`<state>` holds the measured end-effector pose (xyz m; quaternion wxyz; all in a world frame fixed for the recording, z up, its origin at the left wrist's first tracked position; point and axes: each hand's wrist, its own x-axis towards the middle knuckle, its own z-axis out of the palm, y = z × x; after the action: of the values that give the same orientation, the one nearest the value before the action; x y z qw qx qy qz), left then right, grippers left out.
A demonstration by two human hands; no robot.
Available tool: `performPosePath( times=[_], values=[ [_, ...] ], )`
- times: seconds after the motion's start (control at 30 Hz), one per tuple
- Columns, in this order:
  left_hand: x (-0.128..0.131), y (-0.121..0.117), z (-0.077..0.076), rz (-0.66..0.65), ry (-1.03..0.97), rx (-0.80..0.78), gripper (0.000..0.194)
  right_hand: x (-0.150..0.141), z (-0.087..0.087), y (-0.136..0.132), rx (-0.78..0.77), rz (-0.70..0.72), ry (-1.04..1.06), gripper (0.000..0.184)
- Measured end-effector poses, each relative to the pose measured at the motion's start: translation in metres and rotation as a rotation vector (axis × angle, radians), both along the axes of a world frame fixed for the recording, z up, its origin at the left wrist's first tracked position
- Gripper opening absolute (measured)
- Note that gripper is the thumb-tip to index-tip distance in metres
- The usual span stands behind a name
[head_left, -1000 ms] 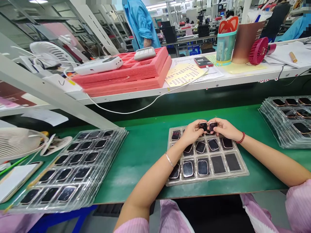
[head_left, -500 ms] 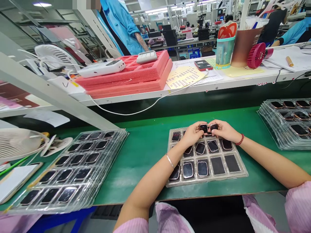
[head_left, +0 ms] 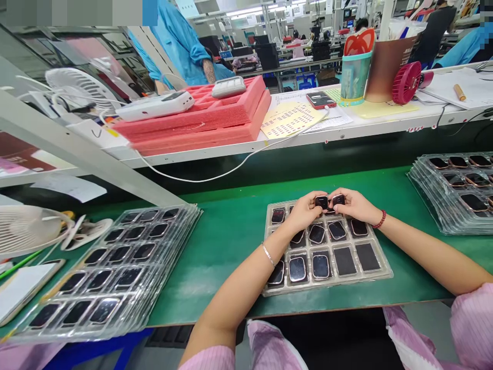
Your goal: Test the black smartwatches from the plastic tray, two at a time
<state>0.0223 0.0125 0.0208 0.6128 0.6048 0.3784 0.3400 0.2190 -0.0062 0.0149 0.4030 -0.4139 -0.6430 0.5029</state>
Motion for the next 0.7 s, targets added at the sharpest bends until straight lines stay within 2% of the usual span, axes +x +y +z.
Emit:
performPosePath(
  times=[0.17, 0.5, 0.7],
  values=[
    [0.0008, 0.0006, 0.0007, 0.001, 0.007, -0.015, 0.047, -0.0006, -0.001, 0.0005, -0.013, 0.007, -0.003, 0.021],
    [-0.0005, -0.0009, 0.0051, 0.039, 0.026, -0.009, 0.047, -0.0011, 0.0009, 0.0012, 0.002, 0.028, 0.034, 0.031],
    [0.0, -0.0012, 0.0043, 0.021, 0.036, 0.001, 0.048, -0.0002, 0.0004, 0.0004, -0.017, 0.021, 0.01, 0.024]
  ],
)
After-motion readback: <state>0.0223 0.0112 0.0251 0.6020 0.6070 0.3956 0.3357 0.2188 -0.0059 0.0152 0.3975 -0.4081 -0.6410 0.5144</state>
